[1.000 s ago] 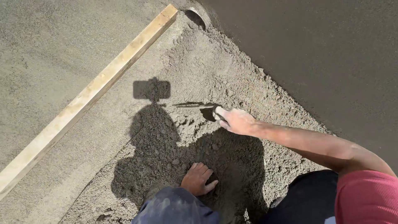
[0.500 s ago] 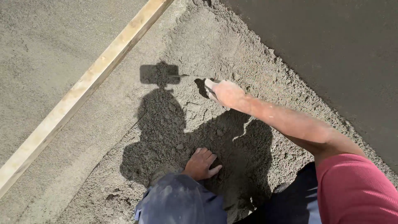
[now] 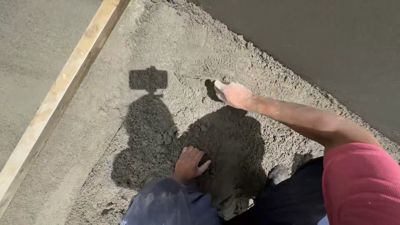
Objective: Use a trowel and a wooden screed to smooth and level fresh concrete against a wall.
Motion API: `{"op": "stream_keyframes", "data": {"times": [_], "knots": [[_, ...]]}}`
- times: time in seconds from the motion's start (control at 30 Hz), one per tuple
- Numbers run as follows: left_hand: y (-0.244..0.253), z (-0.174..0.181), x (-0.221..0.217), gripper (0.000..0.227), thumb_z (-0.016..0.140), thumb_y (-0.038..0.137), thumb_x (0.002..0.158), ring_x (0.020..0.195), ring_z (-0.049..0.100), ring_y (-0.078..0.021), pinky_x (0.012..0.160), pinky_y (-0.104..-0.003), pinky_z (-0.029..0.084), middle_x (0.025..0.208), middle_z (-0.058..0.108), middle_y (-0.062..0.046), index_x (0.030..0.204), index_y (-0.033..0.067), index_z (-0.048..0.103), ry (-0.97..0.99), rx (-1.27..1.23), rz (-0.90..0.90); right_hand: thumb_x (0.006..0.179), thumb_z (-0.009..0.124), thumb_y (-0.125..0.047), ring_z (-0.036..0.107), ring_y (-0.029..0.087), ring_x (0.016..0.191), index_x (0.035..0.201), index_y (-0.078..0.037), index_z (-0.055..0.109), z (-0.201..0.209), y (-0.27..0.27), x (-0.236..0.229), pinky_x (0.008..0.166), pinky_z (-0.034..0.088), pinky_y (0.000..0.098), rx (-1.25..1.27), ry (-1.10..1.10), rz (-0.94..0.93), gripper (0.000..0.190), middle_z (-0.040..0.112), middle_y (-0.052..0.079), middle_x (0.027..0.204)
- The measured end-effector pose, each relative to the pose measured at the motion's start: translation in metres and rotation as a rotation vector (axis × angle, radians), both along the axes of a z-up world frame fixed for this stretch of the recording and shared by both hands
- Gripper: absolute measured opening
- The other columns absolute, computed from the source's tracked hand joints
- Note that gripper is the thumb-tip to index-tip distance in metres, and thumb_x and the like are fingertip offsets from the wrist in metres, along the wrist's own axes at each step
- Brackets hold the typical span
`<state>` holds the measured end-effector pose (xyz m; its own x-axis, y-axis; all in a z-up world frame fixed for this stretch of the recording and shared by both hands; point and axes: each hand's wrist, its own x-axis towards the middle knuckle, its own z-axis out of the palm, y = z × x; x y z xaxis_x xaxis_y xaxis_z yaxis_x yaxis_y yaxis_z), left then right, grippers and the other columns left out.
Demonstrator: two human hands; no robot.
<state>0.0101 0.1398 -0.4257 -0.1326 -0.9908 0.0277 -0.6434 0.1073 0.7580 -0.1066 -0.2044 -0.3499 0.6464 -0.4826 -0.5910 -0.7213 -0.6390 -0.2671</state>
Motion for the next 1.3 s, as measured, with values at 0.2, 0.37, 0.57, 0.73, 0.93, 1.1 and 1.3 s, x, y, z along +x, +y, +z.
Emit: {"op": "stream_keyframes", "data": {"times": [0.2, 0.37, 0.57, 0.73, 0.93, 1.1, 1.3], "knots": [[-0.004, -0.005, -0.003, 0.043, 0.076, 0.045, 0.087, 0.1, 0.059, -0.0322, 0.092, -0.05, 0.047, 0.096, 0.065, -0.011, 0.104, 0.0054, 0.071, -0.079, 0.027, 0.005, 0.107, 0.046, -0.035, 0.056, 0.019, 0.047, 0.117, -0.012, 0.048, 0.035, 0.036, -0.056, 0.037, 0.048, 0.0339, 0.227, 0.127, 0.084, 0.025, 0.059, 0.007, 0.069], [-0.006, -0.002, -0.004, 0.043, 0.077, 0.046, 0.084, 0.099, 0.061, -0.0318, 0.089, -0.052, 0.047, 0.094, 0.065, -0.011, 0.101, 0.0065, 0.071, -0.158, -0.023, -0.025, 0.098, 0.051, -0.033, 0.068, 0.006, 0.055, 0.12, -0.01, 0.056, 0.001, -0.016, -0.15, 0.045, 0.054, 0.0252, 0.093, -0.142, -0.379, 0.032, 0.068, 0.003, 0.083], [-0.008, 0.007, -0.01, 0.04, 0.081, 0.041, 0.08, 0.095, 0.061, -0.0301, 0.082, -0.047, 0.048, 0.092, 0.065, -0.01, 0.097, 0.0062, 0.07, -0.203, -0.036, -0.001, 0.107, 0.056, -0.029, 0.069, 0.012, 0.065, 0.12, 0.002, 0.068, -0.008, 0.095, -0.211, 0.055, 0.058, 0.0195, 0.878, -0.269, -1.583, 0.036, 0.075, 0.01, 0.089], [-0.015, 0.022, -0.001, 0.027, 0.085, 0.027, 0.076, 0.088, 0.064, -0.0282, 0.078, -0.043, 0.051, 0.09, 0.069, -0.007, 0.091, 0.0077, 0.071, -0.057, -0.161, 0.093, 0.091, 0.053, -0.052, 0.064, 0.025, 0.063, 0.111, -0.013, 0.055, 0.038, 0.175, -0.216, 0.061, 0.054, 0.0443, 0.897, 0.056, -0.243, 0.043, 0.066, 0.008, 0.078], [-0.021, 0.037, 0.137, 0.036, 0.078, 0.025, 0.084, 0.107, 0.064, -0.0317, 0.094, -0.047, 0.05, 0.116, 0.067, -0.013, 0.115, 0.0089, 0.07, -0.442, -0.193, 0.405, 0.092, 0.063, -0.056, 0.068, 0.03, 0.091, 0.108, -0.013, 0.074, -0.025, 0.227, -0.268, 0.078, 0.052, 0.0453, 0.66, 0.052, 0.095, 0.048, 0.073, 0.011, 0.097], [0.019, 0.031, 0.333, 0.09, 0.086, 0.027, 0.084, 0.143, 0.032, -0.0442, 0.115, -0.059, 0.03, 0.156, 0.035, -0.028, 0.156, -0.0025, 0.041, -0.681, 0.285, 0.978, 0.087, 0.066, -0.049, 0.075, 0.02, 0.085, 0.114, -0.012, 0.072, -0.037, 0.199, -0.276, 0.078, 0.06, 0.0349, 0.552, -0.009, -0.386, 0.046, 0.077, 0.005, 0.095], [0.11, -0.043, 0.47, 0.087, 0.091, 0.029, 0.077, 0.141, 0.036, -0.042, 0.113, -0.067, 0.022, 0.153, 0.042, -0.025, 0.15, 0.0095, 0.048, -0.799, 0.734, 1.105, 0.091, 0.061, -0.048, 0.072, 0.025, 0.076, 0.115, -0.008, 0.071, -0.116, 0.198, -0.374, 0.069, 0.062, 0.0403, 0.468, -0.071, -0.789, 0.047, 0.073, 0.013, 0.087]]}}
